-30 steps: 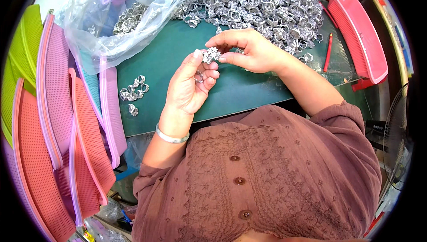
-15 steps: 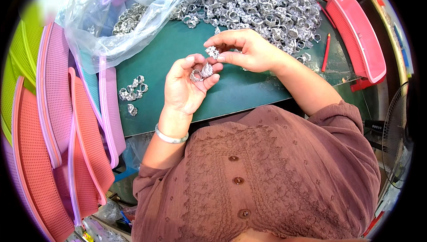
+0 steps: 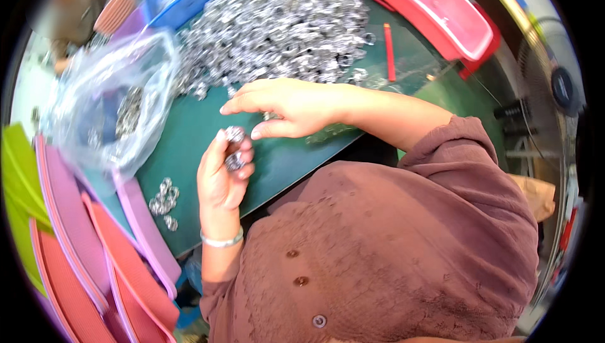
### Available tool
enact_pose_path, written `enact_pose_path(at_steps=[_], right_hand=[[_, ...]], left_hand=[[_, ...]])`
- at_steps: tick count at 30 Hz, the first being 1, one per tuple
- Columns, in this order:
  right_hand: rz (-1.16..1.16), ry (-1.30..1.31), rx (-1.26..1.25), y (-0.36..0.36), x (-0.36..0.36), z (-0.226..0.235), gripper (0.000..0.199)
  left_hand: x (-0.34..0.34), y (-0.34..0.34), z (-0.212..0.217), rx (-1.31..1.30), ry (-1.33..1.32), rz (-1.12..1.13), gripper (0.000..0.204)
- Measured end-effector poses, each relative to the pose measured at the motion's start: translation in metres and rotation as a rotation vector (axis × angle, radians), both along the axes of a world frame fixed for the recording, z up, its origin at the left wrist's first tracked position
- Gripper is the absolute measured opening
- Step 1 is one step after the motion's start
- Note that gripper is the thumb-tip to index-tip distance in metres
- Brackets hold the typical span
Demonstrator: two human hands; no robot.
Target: The person holds small metal ring-like components one at a time, turning them over in their hands, and uses a red pencil to mark specific spots on each component.
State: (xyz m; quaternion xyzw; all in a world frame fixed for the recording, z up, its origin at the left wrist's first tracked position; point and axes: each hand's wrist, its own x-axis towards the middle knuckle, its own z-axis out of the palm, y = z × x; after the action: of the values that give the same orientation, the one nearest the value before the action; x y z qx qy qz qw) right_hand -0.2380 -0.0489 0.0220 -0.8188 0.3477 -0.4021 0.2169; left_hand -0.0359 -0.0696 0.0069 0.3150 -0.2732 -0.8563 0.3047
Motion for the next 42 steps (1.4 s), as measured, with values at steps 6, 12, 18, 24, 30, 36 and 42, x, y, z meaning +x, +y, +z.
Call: enact_pose_path(at_steps=[6, 12, 18, 24, 30, 36, 42], right_hand=[[-0.747, 0.686, -0.227, 0.061, -0.127, 0.032, 0.033], [-0.819, 1.14, -0.054, 0.097, -0.184, -0.023, 0.033], [-0.729, 1.07, -0.049, 0.098, -0.196, -0.024, 0.02], [-0.803, 0.266, -0.237, 0.098, -0.167, 0.006, 0.008], [-0.468, -0.514, 0.012, 0.066, -0.075, -0.006, 0.048], [-0.073, -1.084, 0.547, 0.053, -0.003, -0.03, 0.041], [-0.155, -1.036, 0.645, 0.057, 0.019, -0.048, 0.016]], left_hand=[[0.003, 0.004, -0.005, -0.095, -0.006, -0.044, 0.028], [-0.003, 0.008, -0.008, -0.153, -0.031, -0.073, 0.03], [0.01, 0.014, -0.013, -0.102, -0.095, -0.011, 0.028], [0.013, 0.018, -0.018, -0.122, -0.084, 0.02, 0.029], [0.007, 0.02, -0.016, -0.179, -0.172, 0.018, 0.026], [0.005, 0.023, -0.017, -0.196, -0.208, 0.036, 0.023], [0.001, 0.026, -0.014, -0.21, -0.248, 0.049, 0.02]])
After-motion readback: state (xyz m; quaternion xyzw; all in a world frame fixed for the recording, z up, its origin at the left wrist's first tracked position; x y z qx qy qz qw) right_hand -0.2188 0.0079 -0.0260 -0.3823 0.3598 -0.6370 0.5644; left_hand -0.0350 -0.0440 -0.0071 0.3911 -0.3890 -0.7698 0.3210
